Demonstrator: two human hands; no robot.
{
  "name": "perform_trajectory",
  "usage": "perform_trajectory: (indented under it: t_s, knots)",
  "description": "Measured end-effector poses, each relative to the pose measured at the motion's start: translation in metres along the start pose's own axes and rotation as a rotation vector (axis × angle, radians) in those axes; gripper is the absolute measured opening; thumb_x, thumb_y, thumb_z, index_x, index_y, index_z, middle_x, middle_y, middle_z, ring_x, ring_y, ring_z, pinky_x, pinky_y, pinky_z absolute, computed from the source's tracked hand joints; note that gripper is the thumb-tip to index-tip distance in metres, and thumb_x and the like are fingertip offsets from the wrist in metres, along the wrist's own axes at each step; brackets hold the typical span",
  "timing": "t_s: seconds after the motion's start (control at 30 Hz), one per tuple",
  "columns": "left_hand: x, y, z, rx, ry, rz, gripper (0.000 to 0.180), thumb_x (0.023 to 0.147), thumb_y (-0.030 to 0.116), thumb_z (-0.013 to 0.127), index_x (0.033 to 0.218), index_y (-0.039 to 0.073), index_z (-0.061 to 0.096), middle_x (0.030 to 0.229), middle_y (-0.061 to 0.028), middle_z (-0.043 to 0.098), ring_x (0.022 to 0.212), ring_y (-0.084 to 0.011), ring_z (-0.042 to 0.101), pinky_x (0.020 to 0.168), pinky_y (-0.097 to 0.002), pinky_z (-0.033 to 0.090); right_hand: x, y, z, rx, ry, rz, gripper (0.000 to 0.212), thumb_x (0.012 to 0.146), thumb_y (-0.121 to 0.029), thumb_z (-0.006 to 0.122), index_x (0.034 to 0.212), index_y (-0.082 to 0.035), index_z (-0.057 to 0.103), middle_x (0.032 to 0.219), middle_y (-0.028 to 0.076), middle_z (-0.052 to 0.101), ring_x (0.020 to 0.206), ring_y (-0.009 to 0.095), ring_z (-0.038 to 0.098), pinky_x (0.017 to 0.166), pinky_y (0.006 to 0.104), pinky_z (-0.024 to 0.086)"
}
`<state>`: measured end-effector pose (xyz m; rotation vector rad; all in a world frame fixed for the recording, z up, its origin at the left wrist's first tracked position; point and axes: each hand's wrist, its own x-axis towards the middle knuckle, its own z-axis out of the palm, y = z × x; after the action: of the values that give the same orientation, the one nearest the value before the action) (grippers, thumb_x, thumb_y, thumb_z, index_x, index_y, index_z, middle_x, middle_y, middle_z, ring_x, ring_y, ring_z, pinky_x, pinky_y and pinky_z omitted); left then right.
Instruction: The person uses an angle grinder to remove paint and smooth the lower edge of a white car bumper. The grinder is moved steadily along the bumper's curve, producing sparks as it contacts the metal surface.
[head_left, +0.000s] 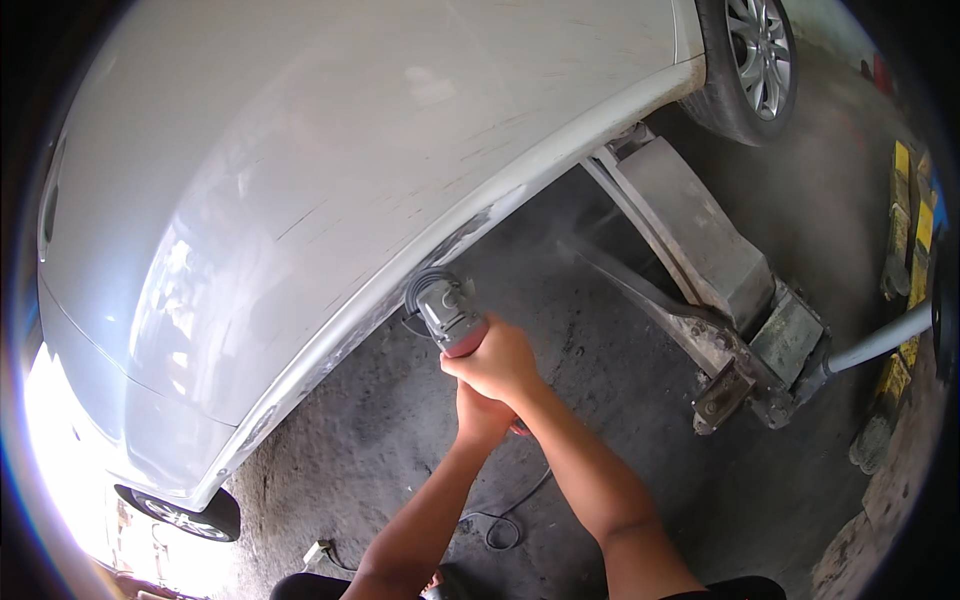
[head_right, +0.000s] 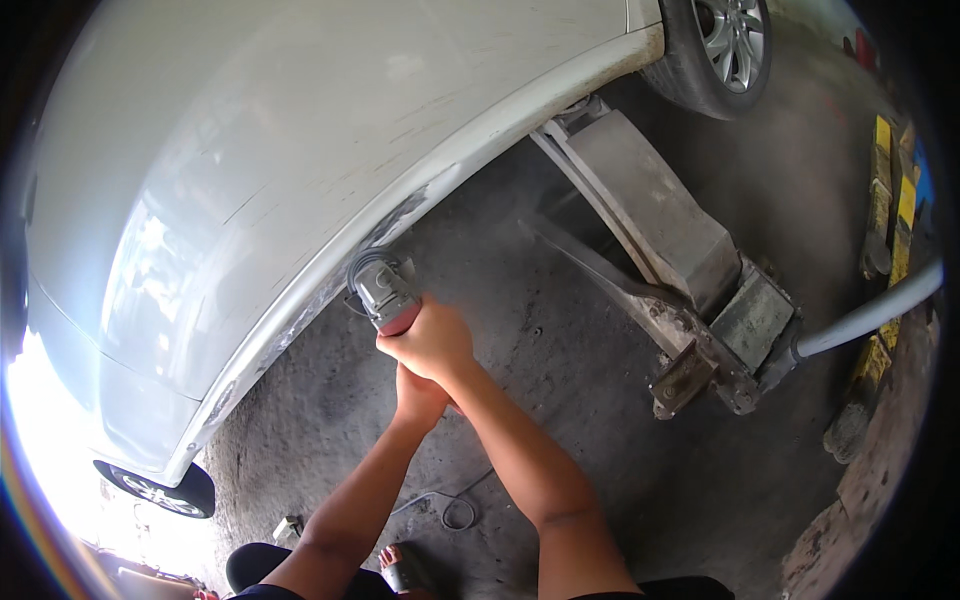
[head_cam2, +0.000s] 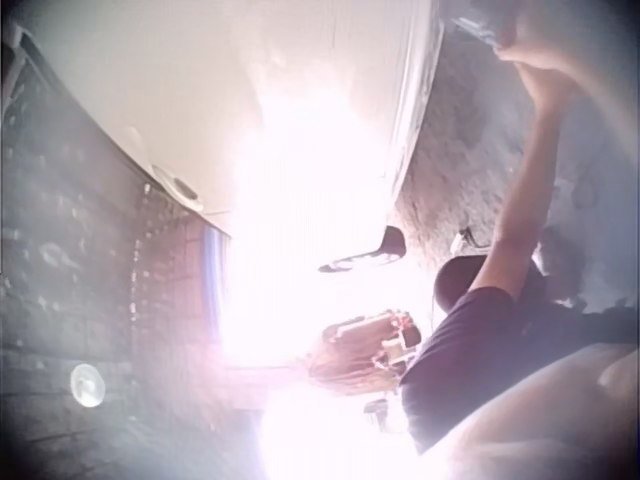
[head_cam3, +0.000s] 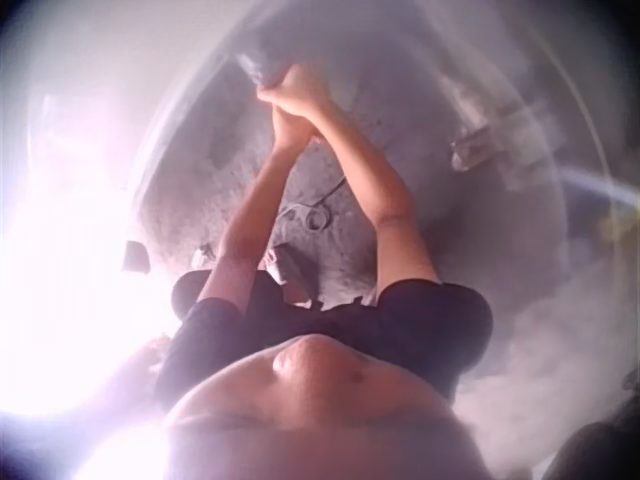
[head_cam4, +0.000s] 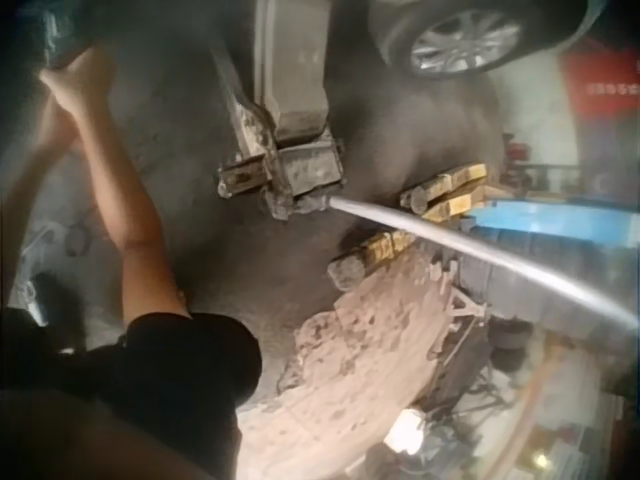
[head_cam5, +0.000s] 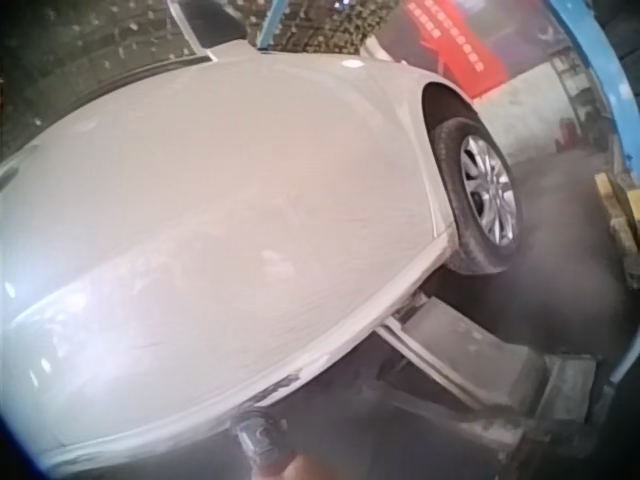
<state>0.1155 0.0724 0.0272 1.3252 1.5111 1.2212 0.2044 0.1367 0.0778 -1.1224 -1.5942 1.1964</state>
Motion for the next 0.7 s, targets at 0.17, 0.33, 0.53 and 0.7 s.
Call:
perform_trajectory:
  t_s: [0.17, 0.33, 0.53, 0.7]
  knots:
    - [0.002, -0.001, -0.01, -0.04, -0.006, 0.012, 0.07, 0.088, 0.006, 0.082, 0.146, 0.006, 0.042, 0.133, -0.0087, 0.064, 0.121, -0.0206, 0.064, 0.097, -0.0385, 0.058, -0.001, -0.006, 0.005, 0.071, 0.071, -0.017, 0.063, 0.069, -0.038, 0.092, 0.11, 0.004, 0.07, 0.095, 0.022, 0.078, 0.089, 0.038, 0.079, 0.082, 0.045, 0.062]
    - [-0.014, -0.003, -0.021, -0.049, 0.045, 0.006, 0.072, 0.091, 0.007, 0.079, 0.15, 0.007, 0.038, 0.136, -0.0094, 0.062, 0.125, -0.0229, 0.063, 0.105, -0.0402, 0.055, -0.005, -0.002, 0.027, 0.002, -0.049, -0.042, 0.064, 0.07, -0.045, 0.089, 0.112, 0.0, 0.071, 0.099, 0.021, 0.079, 0.093, 0.04, 0.078, 0.085, 0.0476, 0.061]
    - [0.001, -0.018, -0.015, -0.041, 0.053, 0.142, 0.073, 0.087, 0.004, 0.083, 0.147, 0.006, 0.042, 0.133, -0.0101, 0.064, 0.119, -0.0214, 0.066, 0.091, -0.0385, 0.06, 0.002, 0.015, 0.021, 0.3, 0.078, -0.02, 0.059, 0.071, -0.04, 0.09, 0.113, -0.002, 0.072, 0.099, 0.018, 0.079, 0.092, 0.035, 0.078, 0.084, 0.0438, 0.061]
    - [-0.013, -0.009, -0.019, -0.184, 0.127, 0.001, 0.083, 0.079, 0.012, 0.091, 0.144, 0.005, 0.04, 0.126, -0.0121, 0.068, 0.113, -0.0231, 0.07, 0.088, -0.0381, 0.06, -0.005, 0.009, 0.038, 0.147, -0.033, -0.056, 0.059, 0.071, -0.039, 0.091, 0.112, -0.001, 0.073, 0.1, 0.02, 0.079, 0.093, 0.036, 0.078, 0.083, 0.0439, 0.061]
